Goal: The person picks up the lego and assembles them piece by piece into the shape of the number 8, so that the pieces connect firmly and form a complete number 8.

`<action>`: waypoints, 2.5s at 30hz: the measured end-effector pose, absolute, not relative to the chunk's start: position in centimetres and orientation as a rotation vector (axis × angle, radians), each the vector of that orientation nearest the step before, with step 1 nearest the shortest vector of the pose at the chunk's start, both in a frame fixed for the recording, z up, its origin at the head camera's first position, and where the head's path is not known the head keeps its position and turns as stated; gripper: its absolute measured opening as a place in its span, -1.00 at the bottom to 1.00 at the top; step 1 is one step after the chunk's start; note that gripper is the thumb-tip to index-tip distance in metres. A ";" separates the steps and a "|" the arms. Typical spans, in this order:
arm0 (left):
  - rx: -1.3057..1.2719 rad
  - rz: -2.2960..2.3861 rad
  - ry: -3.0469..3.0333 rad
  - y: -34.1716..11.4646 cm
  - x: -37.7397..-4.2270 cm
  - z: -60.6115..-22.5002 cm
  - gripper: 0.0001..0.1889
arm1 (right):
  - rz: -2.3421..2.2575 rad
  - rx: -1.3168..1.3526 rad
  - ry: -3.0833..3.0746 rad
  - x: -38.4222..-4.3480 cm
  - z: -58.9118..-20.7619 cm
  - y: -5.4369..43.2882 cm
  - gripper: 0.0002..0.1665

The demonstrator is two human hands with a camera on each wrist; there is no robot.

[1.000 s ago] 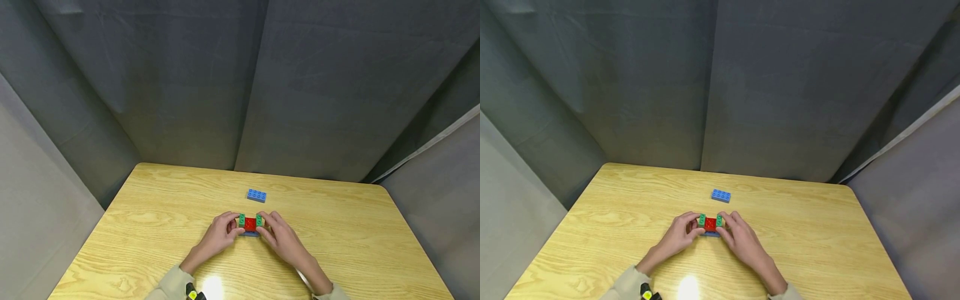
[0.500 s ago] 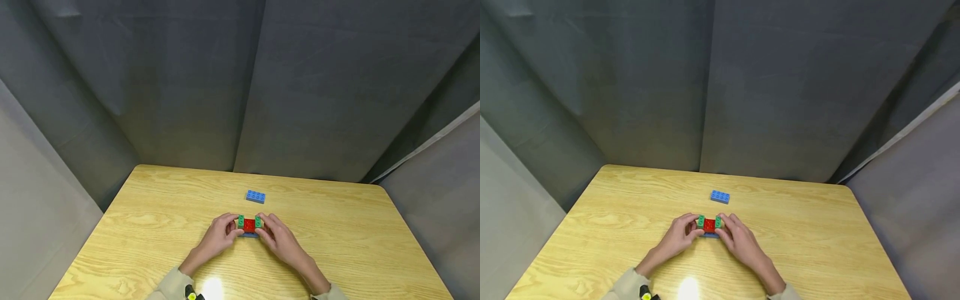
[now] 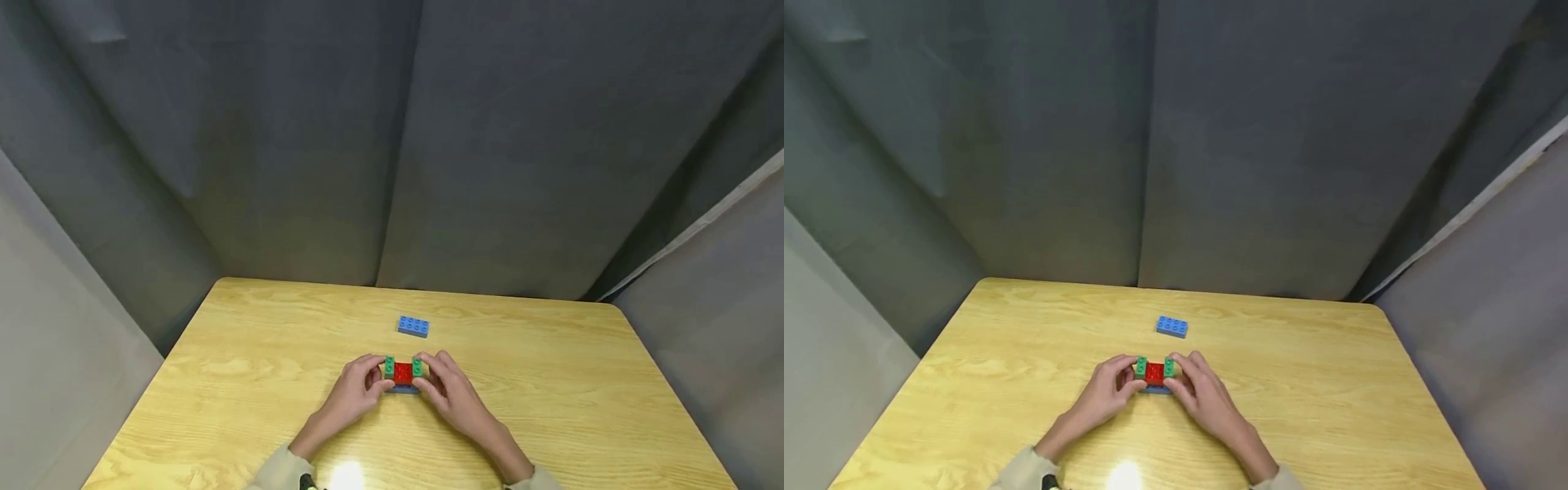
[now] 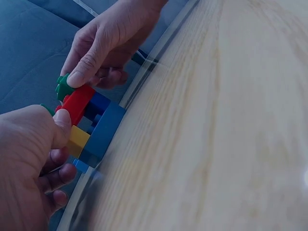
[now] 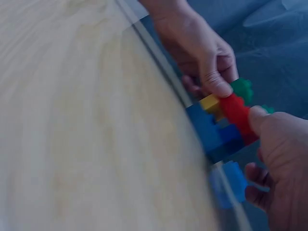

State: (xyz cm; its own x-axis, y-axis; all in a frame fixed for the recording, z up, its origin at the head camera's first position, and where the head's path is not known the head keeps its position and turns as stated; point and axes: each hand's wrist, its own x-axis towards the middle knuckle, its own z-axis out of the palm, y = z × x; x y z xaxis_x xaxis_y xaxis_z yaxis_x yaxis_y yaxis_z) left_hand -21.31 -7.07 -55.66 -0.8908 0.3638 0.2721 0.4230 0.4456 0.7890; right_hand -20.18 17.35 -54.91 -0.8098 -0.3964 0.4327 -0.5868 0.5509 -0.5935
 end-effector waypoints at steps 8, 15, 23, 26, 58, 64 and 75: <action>-0.736 -1.458 -2.660 -7.0 -21.6 -55.8 -0.55 | 1.344 0.752 -2.566 -20.8 -56.3 17.3 -0.80; -0.827 -1.347 -2.780 -8.4 -22.4 -55.8 -0.54 | 1.411 0.747 -2.541 -21.3 -56.7 17.3 -0.80; -0.816 -1.056 -2.733 -8.6 -25.0 -56.7 -0.52 | 1.498 0.688 -2.522 -21.4 -56.6 16.8 -0.77; -0.793 -1.074 -2.706 -8.4 -26.3 -57.0 -0.52 | 1.528 0.670 -2.500 -21.5 -56.6 16.6 -0.77; -0.680 -1.090 -2.812 -8.0 -34.8 -57.7 -0.22 | 1.611 0.720 -2.468 -22.8 -58.0 14.3 -0.70; -0.715 -1.038 -2.853 -7.9 -35.5 -57.6 -0.29 | 1.598 0.718 -2.480 -23.1 -58.1 14.1 -0.72; -0.704 -1.051 -2.835 -8.3 -34.8 -57.9 -0.64 | 1.612 0.752 -2.462 -22.9 -57.7 13.8 -0.72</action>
State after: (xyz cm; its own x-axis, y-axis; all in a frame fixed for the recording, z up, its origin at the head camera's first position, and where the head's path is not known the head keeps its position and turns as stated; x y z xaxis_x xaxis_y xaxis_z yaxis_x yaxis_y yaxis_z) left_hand -34.84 -8.25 -57.94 -0.8965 0.4016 0.1871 0.4265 0.6679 0.6099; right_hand -22.93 13.80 -57.75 -0.8722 -0.3450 0.3466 -0.4556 0.3157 -0.8323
